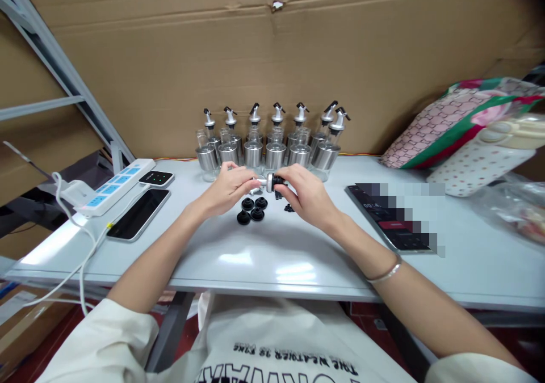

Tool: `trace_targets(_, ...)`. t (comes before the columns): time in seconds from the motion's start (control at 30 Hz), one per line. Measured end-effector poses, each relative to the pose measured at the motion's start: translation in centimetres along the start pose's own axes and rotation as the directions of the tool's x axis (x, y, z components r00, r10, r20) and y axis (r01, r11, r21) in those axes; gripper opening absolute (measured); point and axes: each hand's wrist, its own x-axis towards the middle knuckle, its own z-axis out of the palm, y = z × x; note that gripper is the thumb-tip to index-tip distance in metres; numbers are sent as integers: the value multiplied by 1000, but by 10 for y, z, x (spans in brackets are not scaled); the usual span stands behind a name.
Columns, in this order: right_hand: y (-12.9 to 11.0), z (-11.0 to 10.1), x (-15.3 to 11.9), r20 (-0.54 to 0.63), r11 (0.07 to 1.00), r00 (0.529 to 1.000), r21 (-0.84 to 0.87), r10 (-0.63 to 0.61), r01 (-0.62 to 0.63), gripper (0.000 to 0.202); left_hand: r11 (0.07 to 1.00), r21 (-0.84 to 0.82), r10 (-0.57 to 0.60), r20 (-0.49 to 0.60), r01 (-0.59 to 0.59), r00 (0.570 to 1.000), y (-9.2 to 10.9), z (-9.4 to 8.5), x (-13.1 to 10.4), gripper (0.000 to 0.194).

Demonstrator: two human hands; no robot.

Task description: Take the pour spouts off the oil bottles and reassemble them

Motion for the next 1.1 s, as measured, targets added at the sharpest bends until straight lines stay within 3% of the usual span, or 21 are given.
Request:
trace_targets(0.3, 1, 1, 2, 55, 991, 997, -121, -48, 54, 24, 871, -430, -205, 117, 236, 972, 5, -9, 0, 51)
trace_targets(0.6, 3, 2, 1, -39, 990, 992, -81, -121, 118, 17, 838, -463, -256, 134, 289, 957, 10, -12, -1, 47)
trace_targets(0.83, 3, -1, -2, 11, 992, 996, -87, -87, 87, 16, 780, -533, -280, 172, 328, 945, 12, -9, 1, 43)
trace_targets(0.9, 5, -5, -4, -13, 995, 997, -70, -71, 70, 14, 760, -560, -309, 136, 330, 941, 6, -11, 1, 40)
trace_targets(0.97, 9, -11, -5, -105, 998, 994, -59, -40, 34, 16, 782, -537, -360, 24, 316, 932, -3, -17, 0, 38)
trace_targets(1.03, 14, -17, -5, -214, 998, 977, -64, 8, -22, 19, 866, -404, -372, -124, 296, 920, -12, -23, -2, 36)
trace_targets(1.1, 18, -20, -5, -269, 995, 961, -67, 58, -79, 21, 923, -205, -358, -155, 325, 921, -18, -28, -5, 33)
